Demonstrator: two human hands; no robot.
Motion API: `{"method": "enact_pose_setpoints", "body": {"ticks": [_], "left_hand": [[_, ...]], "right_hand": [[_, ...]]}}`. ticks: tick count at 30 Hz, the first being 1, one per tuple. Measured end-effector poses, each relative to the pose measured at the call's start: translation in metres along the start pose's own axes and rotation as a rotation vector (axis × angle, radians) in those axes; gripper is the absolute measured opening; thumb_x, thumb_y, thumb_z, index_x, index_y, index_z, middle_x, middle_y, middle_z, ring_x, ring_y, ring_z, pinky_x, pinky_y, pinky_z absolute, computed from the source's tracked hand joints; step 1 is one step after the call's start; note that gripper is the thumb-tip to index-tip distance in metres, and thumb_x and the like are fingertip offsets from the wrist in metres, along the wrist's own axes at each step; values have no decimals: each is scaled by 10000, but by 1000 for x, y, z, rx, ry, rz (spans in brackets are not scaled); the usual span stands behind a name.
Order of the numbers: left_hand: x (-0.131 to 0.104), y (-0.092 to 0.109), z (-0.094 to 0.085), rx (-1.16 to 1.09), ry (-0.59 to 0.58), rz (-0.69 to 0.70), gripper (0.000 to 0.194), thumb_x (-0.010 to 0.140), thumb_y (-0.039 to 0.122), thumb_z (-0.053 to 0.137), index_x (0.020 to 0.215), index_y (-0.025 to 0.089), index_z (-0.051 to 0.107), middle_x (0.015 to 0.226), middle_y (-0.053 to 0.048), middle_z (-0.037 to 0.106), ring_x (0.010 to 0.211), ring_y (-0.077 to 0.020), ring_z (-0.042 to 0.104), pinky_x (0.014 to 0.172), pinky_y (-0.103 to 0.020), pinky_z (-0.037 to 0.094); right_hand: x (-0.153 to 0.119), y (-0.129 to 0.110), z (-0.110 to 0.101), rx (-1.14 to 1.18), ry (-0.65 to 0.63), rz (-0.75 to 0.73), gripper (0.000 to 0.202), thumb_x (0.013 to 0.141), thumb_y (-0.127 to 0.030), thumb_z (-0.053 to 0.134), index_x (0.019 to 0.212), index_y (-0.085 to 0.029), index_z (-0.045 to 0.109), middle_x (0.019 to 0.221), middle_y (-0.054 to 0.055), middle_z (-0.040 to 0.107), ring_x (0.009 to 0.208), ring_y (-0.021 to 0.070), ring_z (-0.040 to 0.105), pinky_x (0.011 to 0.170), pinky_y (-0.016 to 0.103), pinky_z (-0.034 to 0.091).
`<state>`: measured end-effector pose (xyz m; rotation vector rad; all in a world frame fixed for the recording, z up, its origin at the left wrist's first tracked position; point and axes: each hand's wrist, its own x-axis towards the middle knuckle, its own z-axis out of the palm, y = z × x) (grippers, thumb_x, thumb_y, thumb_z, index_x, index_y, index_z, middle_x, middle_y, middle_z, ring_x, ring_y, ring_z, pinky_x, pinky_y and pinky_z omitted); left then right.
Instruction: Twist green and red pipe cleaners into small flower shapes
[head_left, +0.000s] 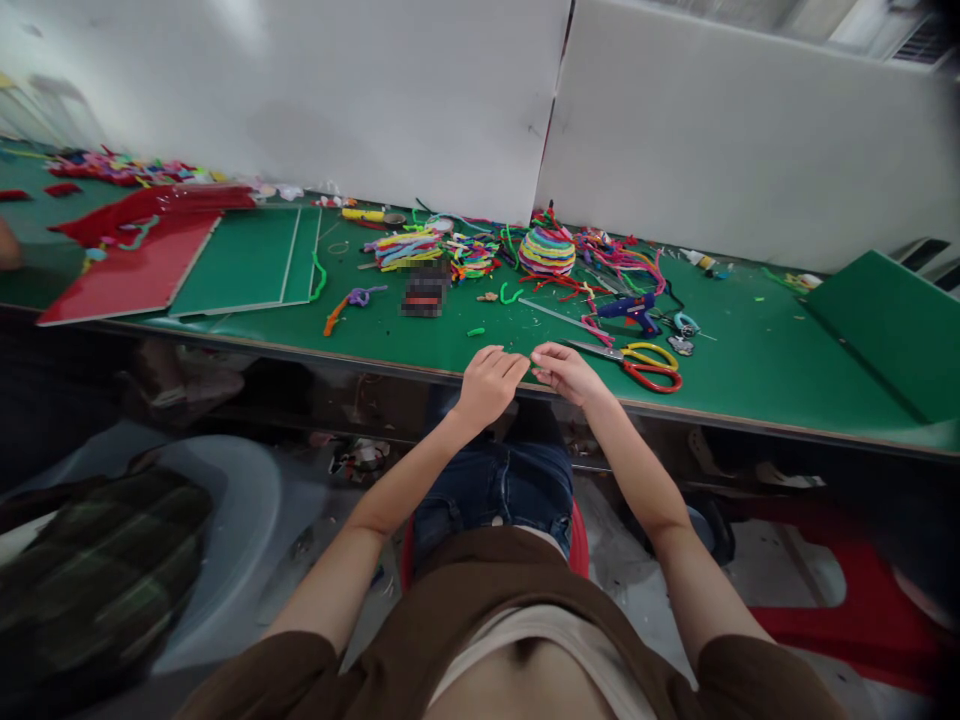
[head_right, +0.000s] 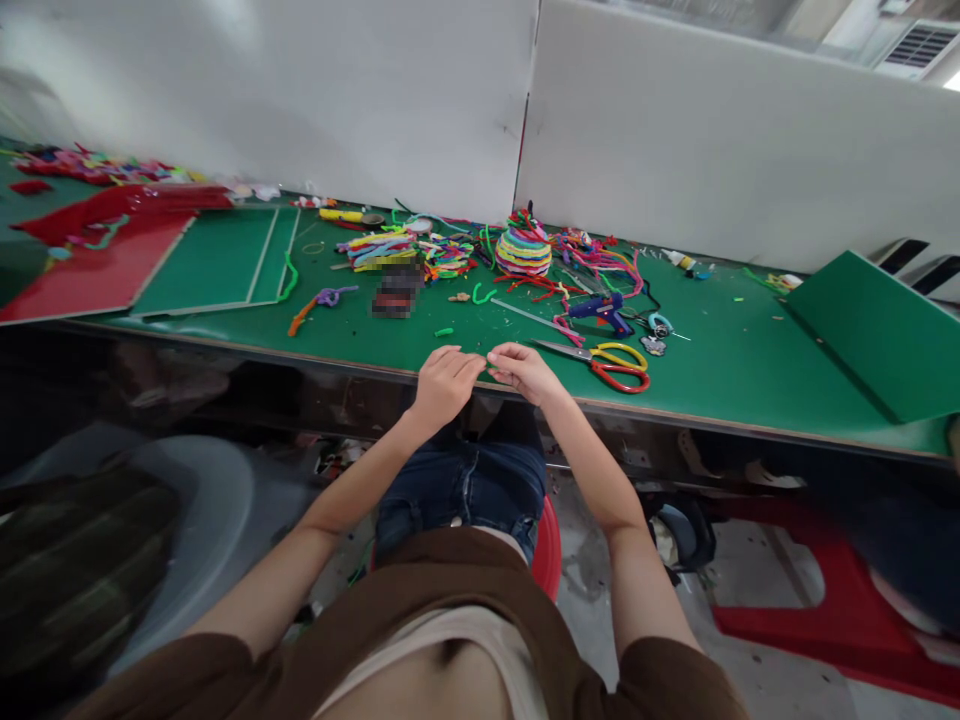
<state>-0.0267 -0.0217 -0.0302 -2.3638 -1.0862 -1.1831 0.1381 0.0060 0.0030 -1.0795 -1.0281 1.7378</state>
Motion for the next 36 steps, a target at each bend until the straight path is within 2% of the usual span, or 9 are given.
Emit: {"method": "enact_pose_setpoints", "body": {"ticks": [3, 8, 15, 18, 23, 26, 31, 33, 36], "left_hand": [[4, 3, -8, 90, -52, 3, 252, 906, 132, 386, 933, 167, 635, 814, -64, 689, 777, -181, 620, 898, -377, 413], [16, 8, -24, 244, -264, 5, 269, 882, 99, 362, 877, 121, 630, 732, -81, 652, 759, -203, 609, 831, -373, 420], [30, 1, -29, 86, -364, -153, 215, 882, 165, 411, 893, 157, 625, 828, -95, 662, 875, -235, 585, 778, -378, 404], [34, -7, -26, -308, -417, -389, 192, 883, 219, 429, 854, 171, 612, 812, -59, 647, 808, -187, 577, 729, -320, 414], [32, -12, -26, -1460, -556, -962, 105, 795, 242, 566, 753, 153, 528, 659, 7, 554, 606, -97, 539, 644, -252, 433], [29, -7, -28, -1728, -556, -1147, 138, 749, 222, 629, 753, 153, 510, 645, 21, 532, 576, -80, 530, 616, -238, 442], [26, 1, -24, -1384, -255, -948, 123, 823, 257, 538, 767, 151, 515, 691, 9, 566, 635, -75, 542, 597, -194, 417], [25, 0, -22, -1274, -228, -865, 133, 838, 275, 492, 786, 154, 505, 695, 8, 562, 646, -86, 539, 601, -205, 420], [24, -2, -23, -1007, -285, -704, 76, 812, 233, 472, 814, 164, 504, 744, 0, 573, 692, -108, 538, 634, -229, 419]], "right_hand": [[1, 3, -1, 3, 1, 7, 348, 427, -310, 860, 667, -187, 641, 584, -74, 631, 544, 42, 624, 526, 113, 508], [4, 3, 0, -109, -32, -72, 298, 472, -297, 843, 664, -179, 649, 595, -60, 644, 557, 46, 616, 560, 138, 510], [7, -14, 1, -374, -96, -251, 237, 530, -258, 798, 697, -177, 651, 605, -40, 652, 592, 94, 608, 617, 239, 503], [3, -26, 3, -472, -137, -308, 222, 552, -266, 784, 703, -173, 650, 630, -36, 652, 595, 98, 598, 613, 253, 490], [-9, -46, 9, -688, -297, -435, 194, 636, -295, 746, 747, -164, 658, 674, -14, 656, 609, 97, 591, 603, 249, 477], [-10, -53, 9, -817, -350, -515, 194, 670, -313, 729, 786, -168, 672, 720, 2, 665, 646, 106, 600, 620, 254, 488], [-5, -47, 4, -653, -414, -459, 405, 640, -300, 762, 1012, -200, 634, 854, 15, 695, 762, 137, 649, 723, 292, 529], [-3, -40, 3, -595, -350, -454, 369, 644, -304, 759, 974, -192, 639, 839, 11, 693, 745, 133, 647, 717, 291, 528], [-4, -31, 4, -638, -235, -491, 257, 682, -329, 723, 880, -175, 667, 779, 7, 684, 678, 115, 617, 655, 270, 504]]}}
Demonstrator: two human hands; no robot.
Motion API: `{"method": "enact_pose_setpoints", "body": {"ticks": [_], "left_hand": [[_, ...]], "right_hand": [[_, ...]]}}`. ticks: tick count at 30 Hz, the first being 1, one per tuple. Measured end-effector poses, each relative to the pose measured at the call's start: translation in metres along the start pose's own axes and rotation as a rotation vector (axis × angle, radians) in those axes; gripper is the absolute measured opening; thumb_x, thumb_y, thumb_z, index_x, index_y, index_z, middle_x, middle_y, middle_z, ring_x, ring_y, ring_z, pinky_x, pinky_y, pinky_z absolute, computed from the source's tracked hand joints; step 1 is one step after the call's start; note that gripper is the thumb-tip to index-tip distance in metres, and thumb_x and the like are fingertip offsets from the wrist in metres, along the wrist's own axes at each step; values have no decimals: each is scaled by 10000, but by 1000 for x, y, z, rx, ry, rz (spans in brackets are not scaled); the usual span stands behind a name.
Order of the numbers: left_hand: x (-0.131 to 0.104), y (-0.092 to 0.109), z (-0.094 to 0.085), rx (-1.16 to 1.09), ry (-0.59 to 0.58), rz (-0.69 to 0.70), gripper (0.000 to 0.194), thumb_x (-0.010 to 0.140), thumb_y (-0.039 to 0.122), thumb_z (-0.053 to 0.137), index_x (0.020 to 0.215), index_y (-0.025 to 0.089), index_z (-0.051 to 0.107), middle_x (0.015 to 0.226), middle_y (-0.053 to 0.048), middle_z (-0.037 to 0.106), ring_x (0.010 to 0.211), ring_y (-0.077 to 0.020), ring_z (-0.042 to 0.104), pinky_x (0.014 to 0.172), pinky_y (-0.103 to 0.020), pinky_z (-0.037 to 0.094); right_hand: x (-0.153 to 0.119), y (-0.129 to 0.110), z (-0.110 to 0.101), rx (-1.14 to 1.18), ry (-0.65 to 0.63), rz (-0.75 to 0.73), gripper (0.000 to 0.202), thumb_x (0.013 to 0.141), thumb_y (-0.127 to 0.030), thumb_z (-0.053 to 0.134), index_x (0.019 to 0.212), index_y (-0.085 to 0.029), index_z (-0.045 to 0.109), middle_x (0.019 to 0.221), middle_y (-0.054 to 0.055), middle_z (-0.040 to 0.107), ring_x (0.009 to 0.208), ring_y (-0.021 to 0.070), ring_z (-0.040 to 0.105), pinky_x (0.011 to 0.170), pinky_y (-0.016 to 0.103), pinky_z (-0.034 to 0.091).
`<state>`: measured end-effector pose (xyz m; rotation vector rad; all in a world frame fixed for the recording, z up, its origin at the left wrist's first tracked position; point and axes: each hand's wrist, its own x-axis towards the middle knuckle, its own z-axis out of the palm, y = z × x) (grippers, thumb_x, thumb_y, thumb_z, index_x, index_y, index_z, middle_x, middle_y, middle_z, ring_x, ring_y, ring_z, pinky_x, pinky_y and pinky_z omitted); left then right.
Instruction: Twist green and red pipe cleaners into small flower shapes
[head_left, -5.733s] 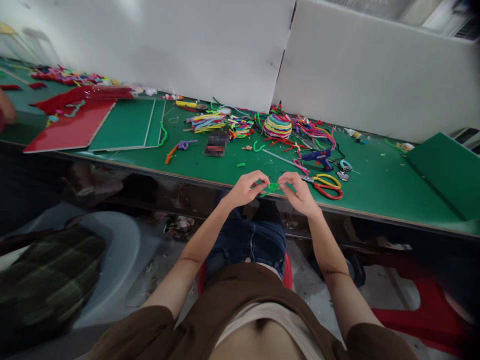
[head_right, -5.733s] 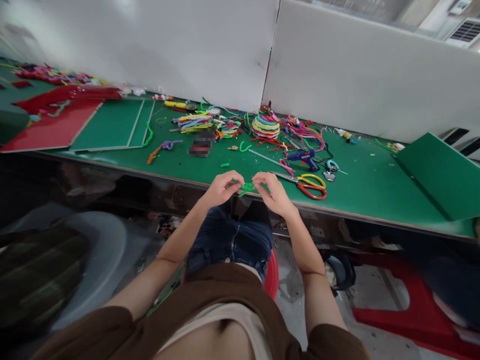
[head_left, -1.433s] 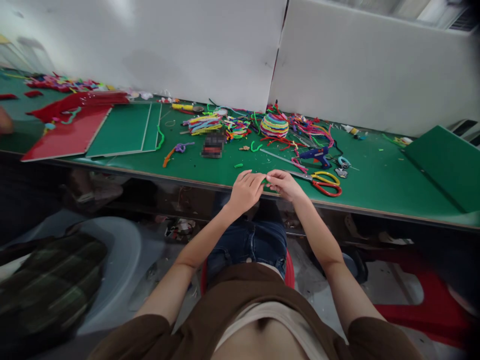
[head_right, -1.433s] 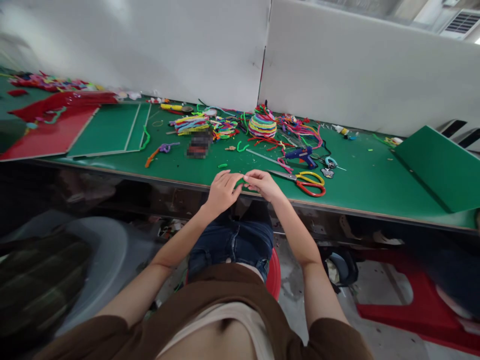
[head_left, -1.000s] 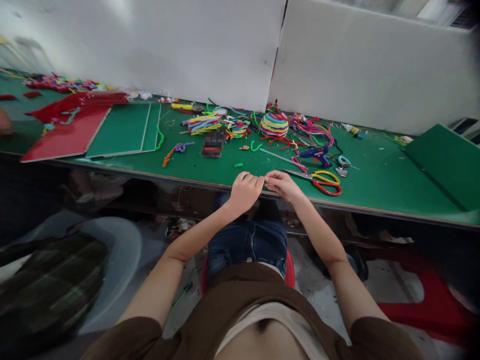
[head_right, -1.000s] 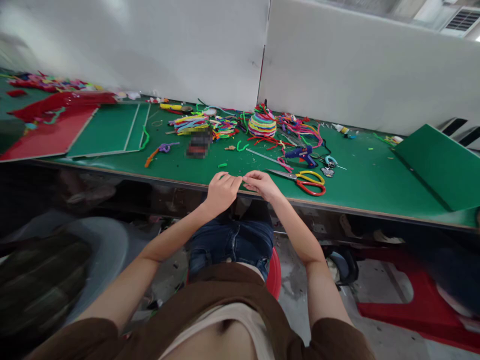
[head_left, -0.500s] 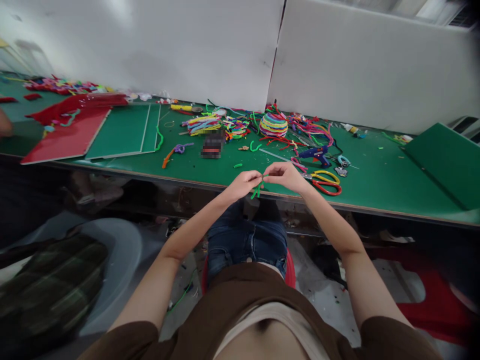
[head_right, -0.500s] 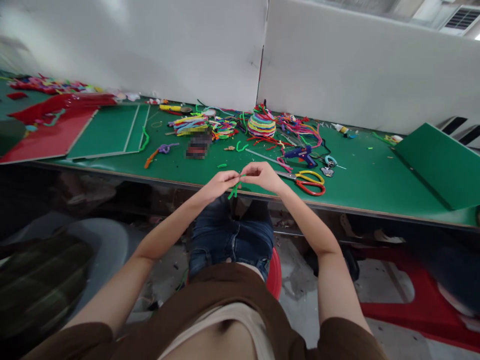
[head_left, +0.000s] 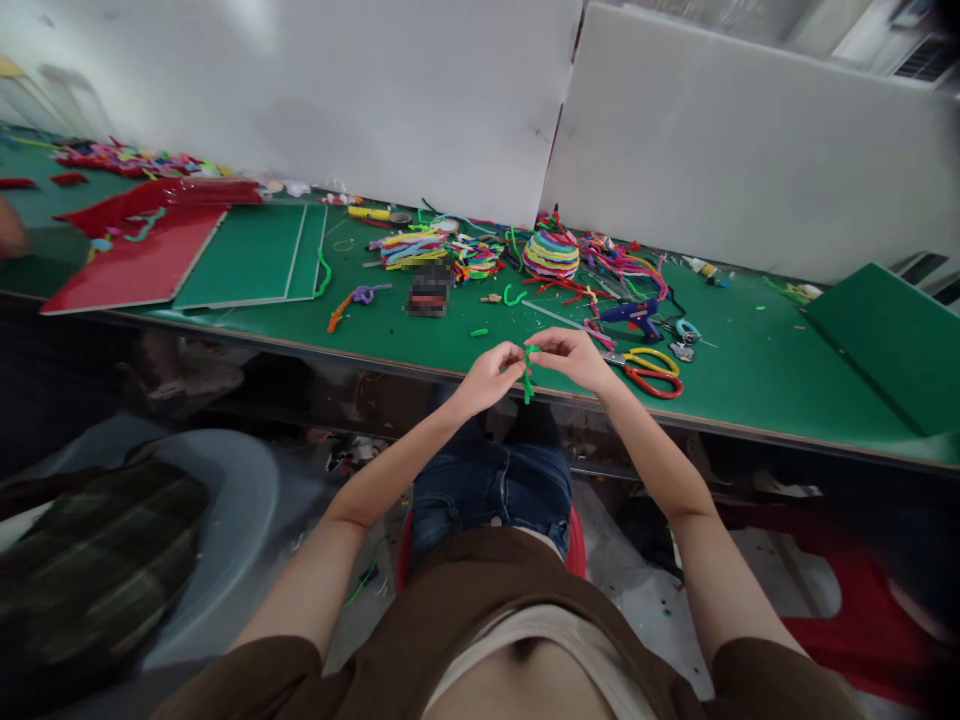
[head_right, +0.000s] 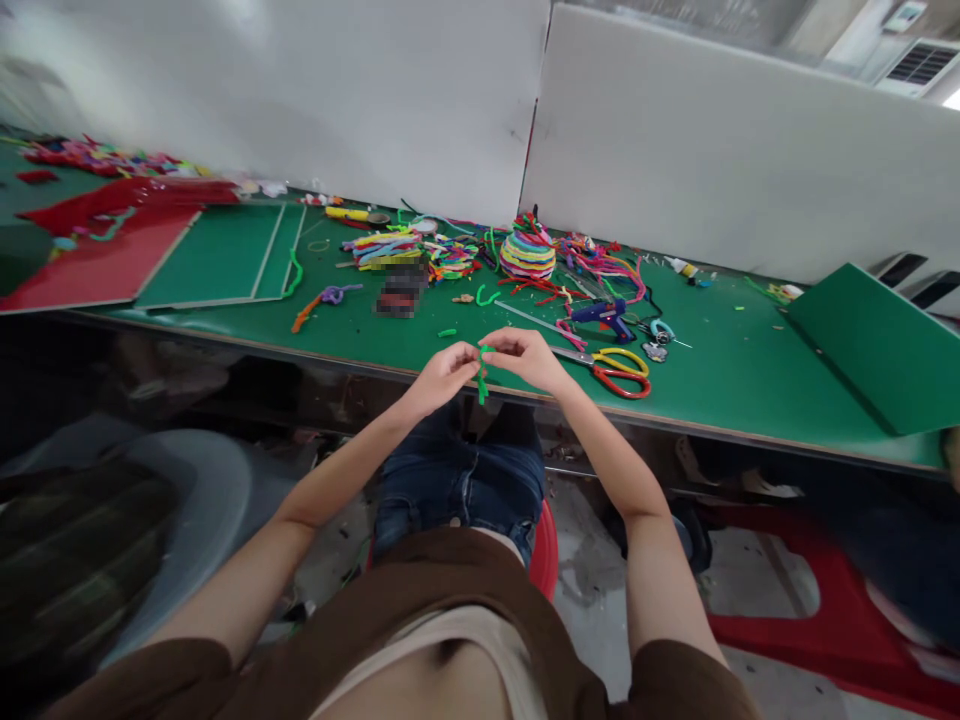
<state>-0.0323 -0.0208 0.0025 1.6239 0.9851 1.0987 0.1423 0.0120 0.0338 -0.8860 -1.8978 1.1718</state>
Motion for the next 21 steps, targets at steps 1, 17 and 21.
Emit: {"method": "enact_pose_setpoints", "body": {"ticks": [1, 17, 21], "left_hand": [[-1, 0, -2, 151, -9, 28, 52, 796, 208, 474, 803, 167, 503, 755, -4, 573, 705, -118, 536, 641, -239, 412], [0, -8, 4, 722, -4, -93, 252, 753, 109, 453, 991, 184, 490, 797, -64, 637, 760, -217, 627, 664, -296, 435], [11, -17, 1, 566, -98, -30, 272, 750, 47, 389, 954, 200, 485, 772, -40, 633, 731, -193, 621, 679, -291, 439]], "right_hand": [[-1, 2, 2, -31, 7, -5, 236, 694, -330, 712, 866, -174, 674, 778, 10, 685, 677, 115, 611, 649, 268, 497], [-8, 27, 35, -221, 249, -101, 199, 839, -336, 532, 974, -219, 620, 901, 27, 628, 703, 126, 550, 664, 283, 453], [3, 43, 29, -119, 350, -59, 266, 821, -425, 543, 988, -224, 590, 971, 33, 613, 704, 127, 574, 687, 291, 482]]}}
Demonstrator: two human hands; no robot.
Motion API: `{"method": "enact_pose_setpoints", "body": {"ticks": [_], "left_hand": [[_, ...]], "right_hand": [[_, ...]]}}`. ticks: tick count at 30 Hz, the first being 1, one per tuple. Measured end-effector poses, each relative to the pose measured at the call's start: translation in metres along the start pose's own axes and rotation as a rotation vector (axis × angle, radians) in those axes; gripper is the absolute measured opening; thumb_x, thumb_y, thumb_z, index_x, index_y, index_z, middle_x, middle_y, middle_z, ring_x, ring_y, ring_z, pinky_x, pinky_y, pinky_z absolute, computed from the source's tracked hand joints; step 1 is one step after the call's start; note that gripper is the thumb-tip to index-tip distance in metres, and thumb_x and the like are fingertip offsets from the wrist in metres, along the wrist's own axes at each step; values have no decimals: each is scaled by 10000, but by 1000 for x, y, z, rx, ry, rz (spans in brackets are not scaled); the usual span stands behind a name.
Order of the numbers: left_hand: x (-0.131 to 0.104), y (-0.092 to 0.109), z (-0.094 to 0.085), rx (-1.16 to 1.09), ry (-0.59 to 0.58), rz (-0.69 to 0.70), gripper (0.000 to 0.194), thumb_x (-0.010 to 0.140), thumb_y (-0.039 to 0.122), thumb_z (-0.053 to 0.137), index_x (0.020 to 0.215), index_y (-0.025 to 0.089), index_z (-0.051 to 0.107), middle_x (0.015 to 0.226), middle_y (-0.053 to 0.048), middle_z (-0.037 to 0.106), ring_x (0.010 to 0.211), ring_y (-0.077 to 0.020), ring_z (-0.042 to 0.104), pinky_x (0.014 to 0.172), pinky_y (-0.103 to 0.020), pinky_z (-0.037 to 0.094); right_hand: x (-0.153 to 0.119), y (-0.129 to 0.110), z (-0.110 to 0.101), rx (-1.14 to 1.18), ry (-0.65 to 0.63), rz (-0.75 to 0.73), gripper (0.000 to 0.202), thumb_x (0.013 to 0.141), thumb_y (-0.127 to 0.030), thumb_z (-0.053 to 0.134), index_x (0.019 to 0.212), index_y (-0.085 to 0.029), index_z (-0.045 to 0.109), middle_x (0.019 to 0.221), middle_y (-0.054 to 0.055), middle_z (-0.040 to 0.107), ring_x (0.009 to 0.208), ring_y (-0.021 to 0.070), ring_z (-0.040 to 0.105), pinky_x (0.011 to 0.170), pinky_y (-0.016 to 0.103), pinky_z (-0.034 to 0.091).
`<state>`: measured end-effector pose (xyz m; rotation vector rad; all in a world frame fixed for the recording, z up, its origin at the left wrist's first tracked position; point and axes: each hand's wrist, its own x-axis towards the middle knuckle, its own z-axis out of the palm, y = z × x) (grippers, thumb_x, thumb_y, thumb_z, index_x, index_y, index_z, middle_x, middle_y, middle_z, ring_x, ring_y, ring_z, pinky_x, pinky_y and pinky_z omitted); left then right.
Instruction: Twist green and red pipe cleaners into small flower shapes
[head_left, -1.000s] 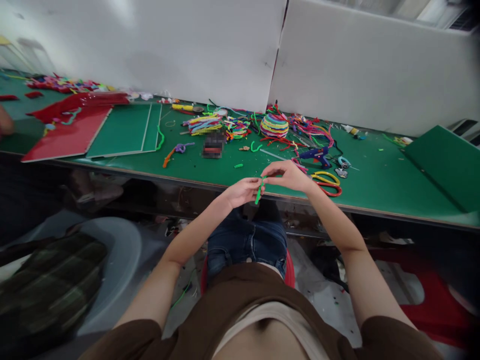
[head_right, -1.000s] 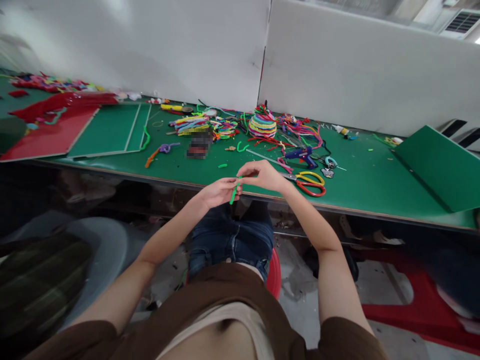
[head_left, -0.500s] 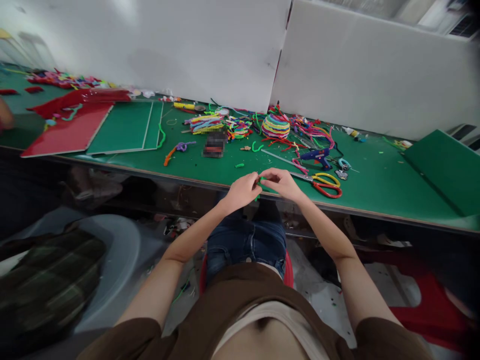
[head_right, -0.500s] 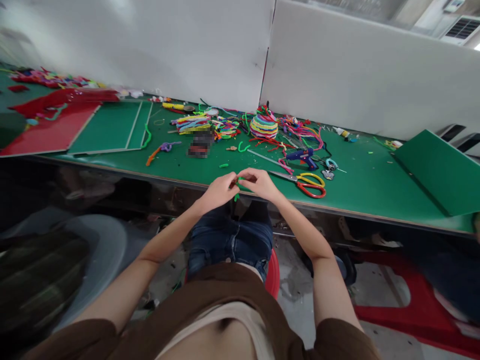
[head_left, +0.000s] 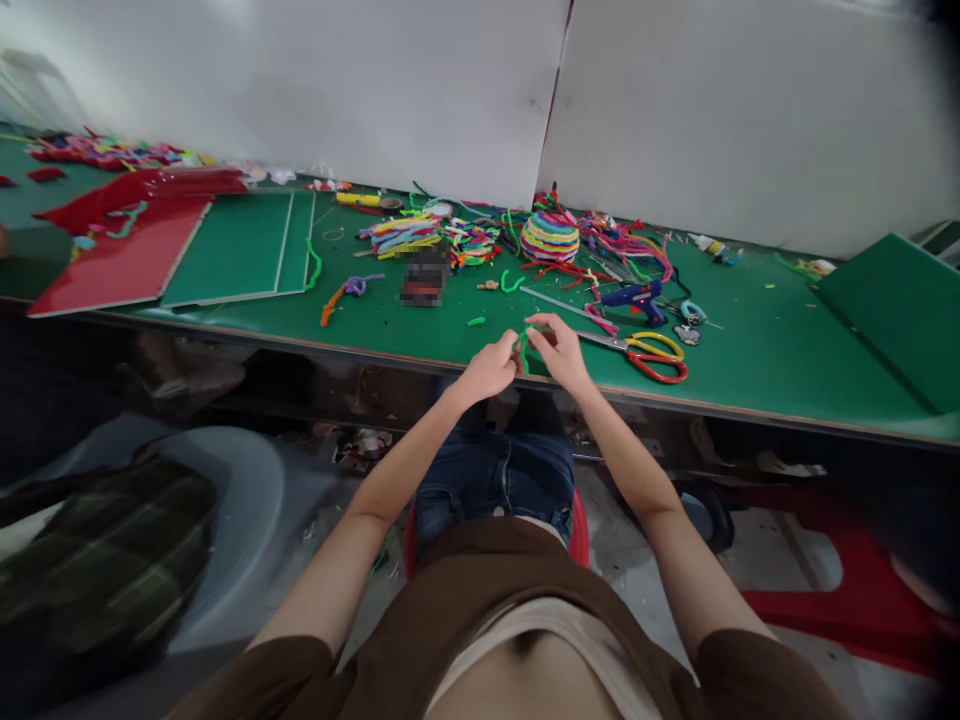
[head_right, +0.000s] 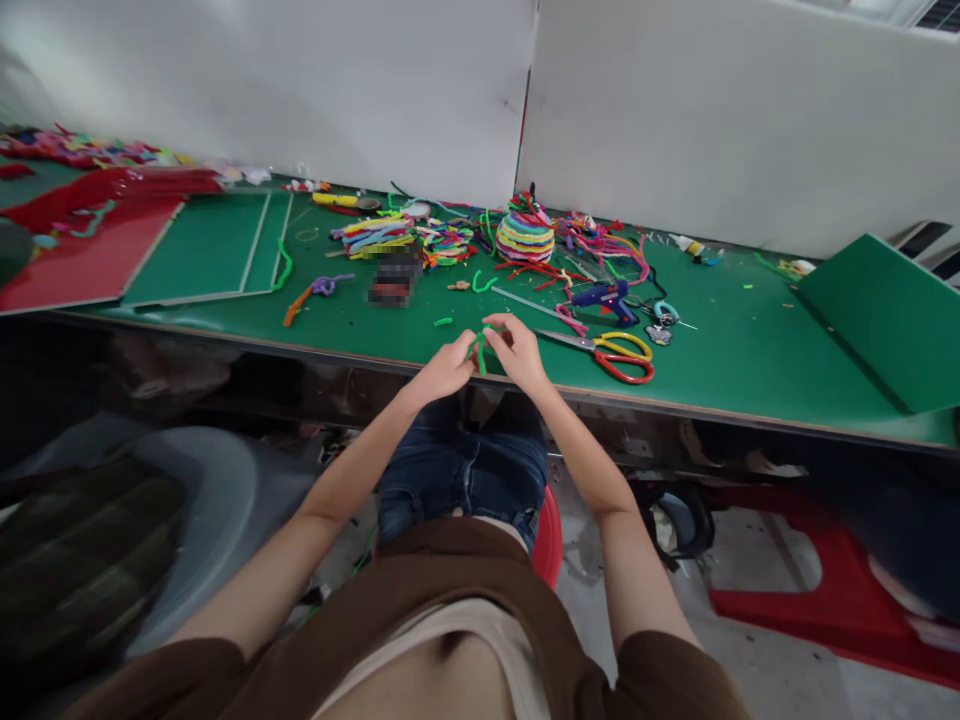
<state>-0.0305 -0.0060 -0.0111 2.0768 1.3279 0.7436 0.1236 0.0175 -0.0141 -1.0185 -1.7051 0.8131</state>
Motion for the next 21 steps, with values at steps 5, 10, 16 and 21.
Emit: {"method": "enact_pose_setpoints", "body": {"ticks": [5, 10, 16, 21], "left_hand": [[14, -9, 8, -10, 159, -17, 267, 766, 64, 405, 949, 213, 530, 951, -55, 654, 894, -204, 616, 801, -336, 440], [24, -12, 23, -432, 336, 56, 261, 831, 159, 431, 1078, 194, 504, 1027, -67, 649, 918, -147, 613, 792, -269, 464], [28, -11, 31, -296, 388, 102, 102, 822, 196, 507, 901, 177, 569, 933, -53, 646, 841, -142, 597, 732, -246, 457], [24, -9, 36, -224, 444, 63, 120, 844, 237, 510, 915, 196, 597, 940, -35, 660, 854, -147, 609, 710, -234, 441]], "right_hand": [[8, 24, -1, 86, 146, 91, 374, 785, -544, 536, 990, -231, 551, 938, 29, 585, 706, 129, 564, 661, 282, 493], [8, 34, 0, 37, 186, 87, 343, 765, -507, 572, 958, -223, 577, 835, 14, 593, 775, 148, 566, 752, 298, 465], [6, 32, -1, 185, 177, 113, 383, 676, -431, 685, 982, -218, 598, 874, 7, 637, 801, 134, 579, 784, 294, 473], [3, 26, -2, 262, 152, 156, 412, 596, -406, 749, 924, -213, 591, 825, -1, 660, 785, 134, 604, 785, 297, 483]]}}
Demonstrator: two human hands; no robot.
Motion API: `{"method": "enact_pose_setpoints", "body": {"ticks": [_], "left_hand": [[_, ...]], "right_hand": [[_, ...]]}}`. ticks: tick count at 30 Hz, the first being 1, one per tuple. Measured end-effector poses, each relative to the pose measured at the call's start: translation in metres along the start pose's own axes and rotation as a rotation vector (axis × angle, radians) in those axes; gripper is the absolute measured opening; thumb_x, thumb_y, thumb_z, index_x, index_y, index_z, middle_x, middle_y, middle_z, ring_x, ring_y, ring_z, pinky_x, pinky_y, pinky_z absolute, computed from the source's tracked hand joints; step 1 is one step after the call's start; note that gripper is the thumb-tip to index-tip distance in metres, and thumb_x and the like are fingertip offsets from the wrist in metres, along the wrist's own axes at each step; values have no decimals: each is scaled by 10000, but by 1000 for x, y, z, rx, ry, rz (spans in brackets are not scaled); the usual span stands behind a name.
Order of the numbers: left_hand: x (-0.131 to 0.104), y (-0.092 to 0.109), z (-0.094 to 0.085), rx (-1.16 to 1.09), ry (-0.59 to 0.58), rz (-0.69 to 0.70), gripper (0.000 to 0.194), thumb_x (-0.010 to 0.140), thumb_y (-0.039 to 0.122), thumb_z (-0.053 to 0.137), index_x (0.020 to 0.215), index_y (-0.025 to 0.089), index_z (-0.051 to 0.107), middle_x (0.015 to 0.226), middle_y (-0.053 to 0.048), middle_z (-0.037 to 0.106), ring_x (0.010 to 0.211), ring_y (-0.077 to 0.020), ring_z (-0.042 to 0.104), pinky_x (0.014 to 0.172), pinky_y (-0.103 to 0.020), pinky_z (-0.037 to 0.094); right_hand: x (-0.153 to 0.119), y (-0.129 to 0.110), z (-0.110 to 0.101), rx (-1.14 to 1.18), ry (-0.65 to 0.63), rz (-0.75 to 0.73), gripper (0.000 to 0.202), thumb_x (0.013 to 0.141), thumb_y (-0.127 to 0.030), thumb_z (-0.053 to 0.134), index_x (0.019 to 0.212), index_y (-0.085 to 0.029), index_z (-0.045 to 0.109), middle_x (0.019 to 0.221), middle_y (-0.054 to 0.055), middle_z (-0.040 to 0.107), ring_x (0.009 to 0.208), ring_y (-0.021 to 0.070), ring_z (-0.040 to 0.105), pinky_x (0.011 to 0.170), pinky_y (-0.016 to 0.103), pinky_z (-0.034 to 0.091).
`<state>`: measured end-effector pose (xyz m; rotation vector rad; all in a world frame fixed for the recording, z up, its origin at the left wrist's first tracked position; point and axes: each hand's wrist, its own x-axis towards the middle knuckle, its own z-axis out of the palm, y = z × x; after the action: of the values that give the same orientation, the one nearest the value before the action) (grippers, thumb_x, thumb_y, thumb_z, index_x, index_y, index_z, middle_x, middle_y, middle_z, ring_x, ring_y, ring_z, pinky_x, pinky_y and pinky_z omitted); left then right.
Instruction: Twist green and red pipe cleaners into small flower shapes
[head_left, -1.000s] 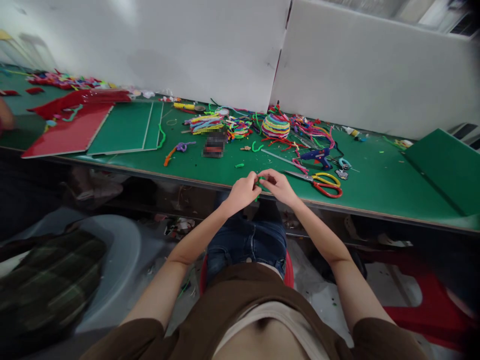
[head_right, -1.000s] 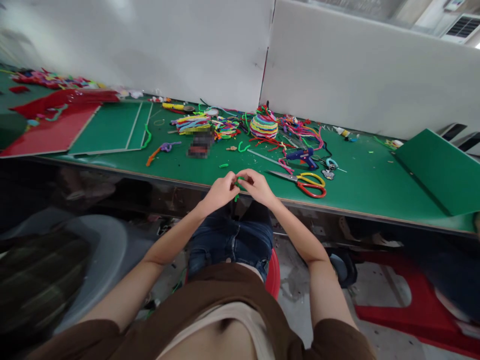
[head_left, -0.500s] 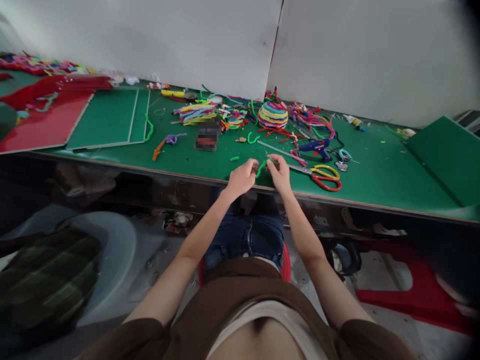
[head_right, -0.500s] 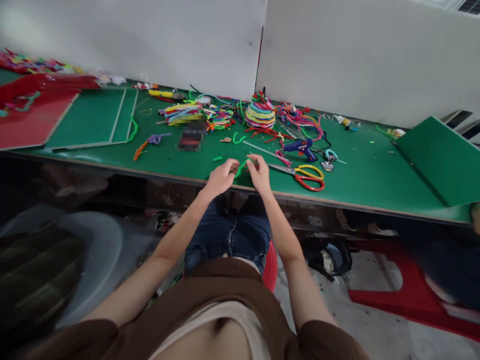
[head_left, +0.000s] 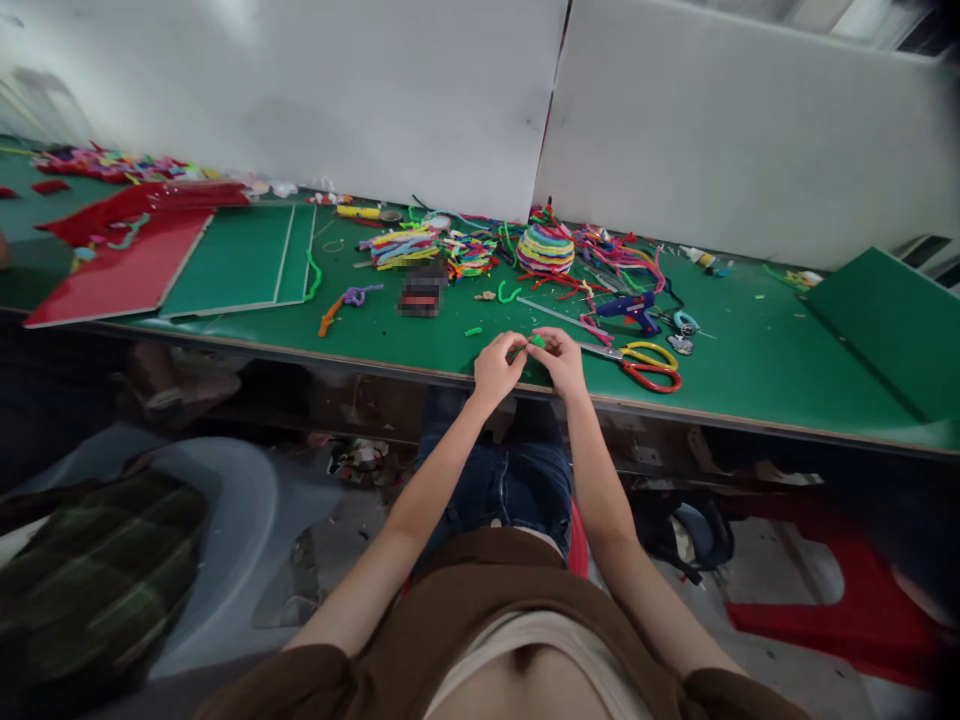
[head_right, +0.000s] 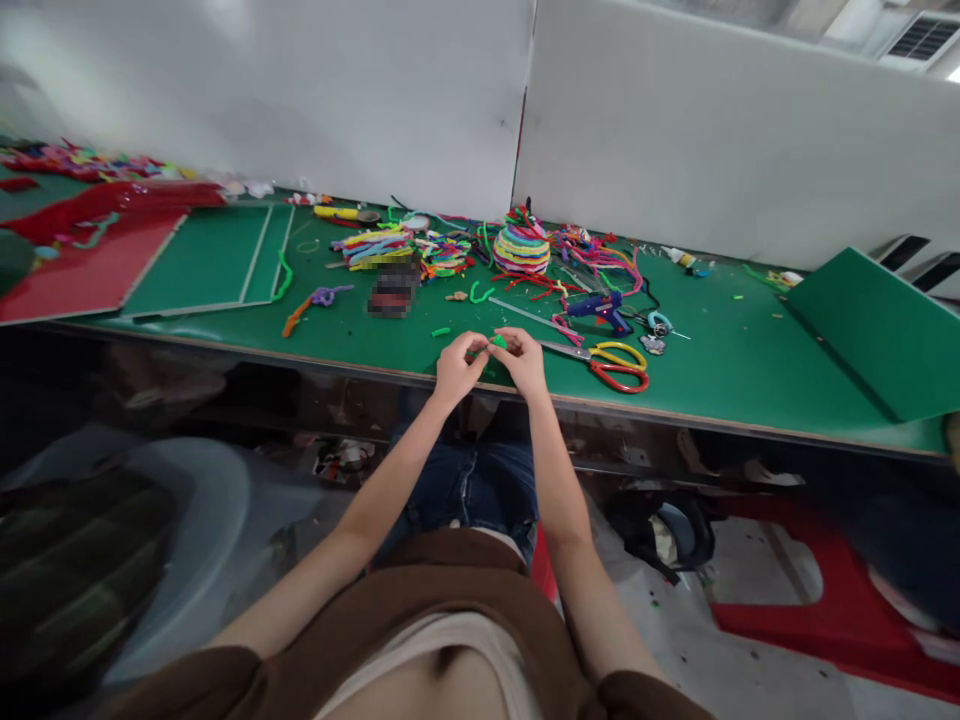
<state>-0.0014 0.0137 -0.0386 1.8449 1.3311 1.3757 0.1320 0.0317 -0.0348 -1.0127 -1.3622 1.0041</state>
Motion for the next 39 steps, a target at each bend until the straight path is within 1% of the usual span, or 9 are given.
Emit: {"method": "enact_pose_setpoints", "body": {"ticks": [6, 11, 14, 17, 22, 27, 32, 36, 39], "left_hand": [[-3, -2, -1, 7, -36, -69, 201, 884, 318, 472, 922, 205, 634, 890, -35, 705, 811, -161, 645, 731, -242, 447], [-3, -5, -2, -63, -138, -103, 203, 892, 320, 453, 931, 211, 619, 799, -11, 702, 746, -155, 663, 722, -244, 455], [-3, -6, -1, -131, -70, -124, 214, 893, 330, 449, 936, 197, 611, 806, -18, 691, 733, -150, 654, 709, -244, 460], [-4, -3, 2, -56, 17, -85, 240, 900, 350, 437, 958, 196, 612, 890, -41, 680, 803, -155, 629, 724, -251, 454], [-1, 4, -1, 112, -15, 35, 181, 862, 303, 502, 917, 196, 638, 998, -66, 621, 976, -185, 553, 750, -254, 447], [10, 11, -11, -83, 20, -12, 213, 885, 339, 471, 936, 170, 591, 874, -53, 614, 785, -140, 580, 685, -245, 459], [7, 11, -14, -392, -127, -152, 242, 830, 387, 558, 960, 184, 585, 912, -44, 652, 819, -138, 633, 579, -194, 466], [-5, 3, -16, -591, -83, -242, 239, 783, 361, 614, 928, 171, 607, 863, -41, 671, 750, -119, 653, 497, -161, 440], [-8, 1, -19, -634, -61, -274, 226, 758, 347, 636, 878, 155, 638, 782, -31, 677, 708, -110, 651, 477, -152, 434]], "right_hand": [[-1, 1, -1, -34, 46, -2, 371, 608, -415, 731, 877, -203, 590, 768, -6, 657, 671, 120, 578, 659, 269, 464], [0, 4, -1, -28, 26, -10, 368, 646, -432, 701, 916, -205, 596, 805, 0, 661, 703, 122, 585, 680, 264, 458], [1, 4, 0, -70, -21, -9, 349, 674, -437, 685, 917, -198, 610, 772, -7, 647, 700, 123, 576, 669, 257, 447], [0, 3, 1, -159, -44, -31, 276, 724, -451, 639, 810, -189, 623, 696, -19, 609, 640, 114, 529, 631, 251, 426], [-2, 0, -2, -190, -22, -90, 255, 782, -450, 578, 871, -212, 596, 865, 10, 632, 779, 141, 556, 704, 263, 441], [-3, -2, -1, -216, -27, -148, 206, 860, -428, 479, 916, -234, 519, 875, 22, 609, 848, 152, 561, 803, 287, 444], [-5, -1, -1, -251, -62, -255, 128, 857, -345, 513, 884, -235, 572, 883, 23, 592, 860, 158, 554, 826, 313, 433], [-6, -4, -2, -274, -183, -299, 137, 851, -360, 542, 840, -256, 631, 875, 20, 626, 880, 175, 566, 850, 350, 435], [-6, -5, -2, -297, -205, -291, 176, 842, -416, 554, 836, -277, 662, 871, 19, 643, 881, 188, 569, 853, 375, 440]]}}
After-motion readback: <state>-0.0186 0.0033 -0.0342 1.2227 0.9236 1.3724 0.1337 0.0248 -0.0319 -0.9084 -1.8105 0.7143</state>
